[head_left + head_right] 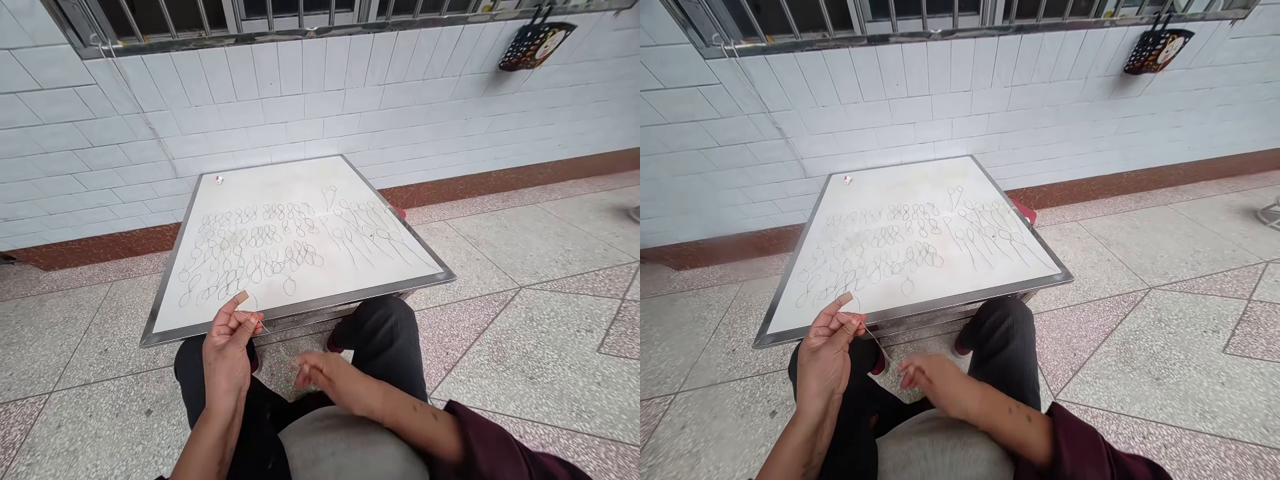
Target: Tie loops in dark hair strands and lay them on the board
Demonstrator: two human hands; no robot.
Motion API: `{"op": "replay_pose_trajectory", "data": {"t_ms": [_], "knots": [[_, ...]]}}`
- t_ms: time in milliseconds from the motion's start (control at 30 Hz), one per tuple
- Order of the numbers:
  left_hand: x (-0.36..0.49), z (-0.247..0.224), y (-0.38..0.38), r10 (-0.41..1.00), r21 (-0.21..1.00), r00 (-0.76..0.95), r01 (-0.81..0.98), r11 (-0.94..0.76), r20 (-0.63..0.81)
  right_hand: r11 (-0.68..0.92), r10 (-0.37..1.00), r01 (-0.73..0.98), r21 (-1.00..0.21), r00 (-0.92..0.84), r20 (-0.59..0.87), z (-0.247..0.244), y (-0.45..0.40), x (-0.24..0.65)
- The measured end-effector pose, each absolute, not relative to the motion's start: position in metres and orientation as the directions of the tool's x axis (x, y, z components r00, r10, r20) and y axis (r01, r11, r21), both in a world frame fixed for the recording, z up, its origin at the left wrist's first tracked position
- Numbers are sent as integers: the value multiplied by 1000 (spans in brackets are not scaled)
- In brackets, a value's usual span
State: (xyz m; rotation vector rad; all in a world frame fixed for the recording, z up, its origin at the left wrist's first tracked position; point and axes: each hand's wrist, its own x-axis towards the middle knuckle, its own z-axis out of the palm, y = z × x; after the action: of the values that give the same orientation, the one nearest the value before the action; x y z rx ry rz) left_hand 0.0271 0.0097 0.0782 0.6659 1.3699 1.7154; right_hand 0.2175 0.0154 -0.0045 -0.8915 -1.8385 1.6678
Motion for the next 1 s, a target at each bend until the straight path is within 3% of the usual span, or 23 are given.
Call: {"op": "replay_pose_trajectory", "data": {"t_ms": [67,133,333,767,1000], "knots": [[29,80,8,864,964,-497,-258,-56,-83,112,908,202,-973,-419,17,5,28,222],[33,81,6,879,963,-470,-264,-53,-80,211,946,221,-952,-292,142,20,37,218],[44,84,4,892,943,-436,-331,-37,-118,496,831,125,-859,-355,428,46,33,184],[44,80,8,921,929,-343,-367,51,-185,593,783,119,-796,-316,536,31,32,187],[47,80,8,916,930,-359,-366,40,-181,754,656,259,-603,-333,677,29,32,187]]}}
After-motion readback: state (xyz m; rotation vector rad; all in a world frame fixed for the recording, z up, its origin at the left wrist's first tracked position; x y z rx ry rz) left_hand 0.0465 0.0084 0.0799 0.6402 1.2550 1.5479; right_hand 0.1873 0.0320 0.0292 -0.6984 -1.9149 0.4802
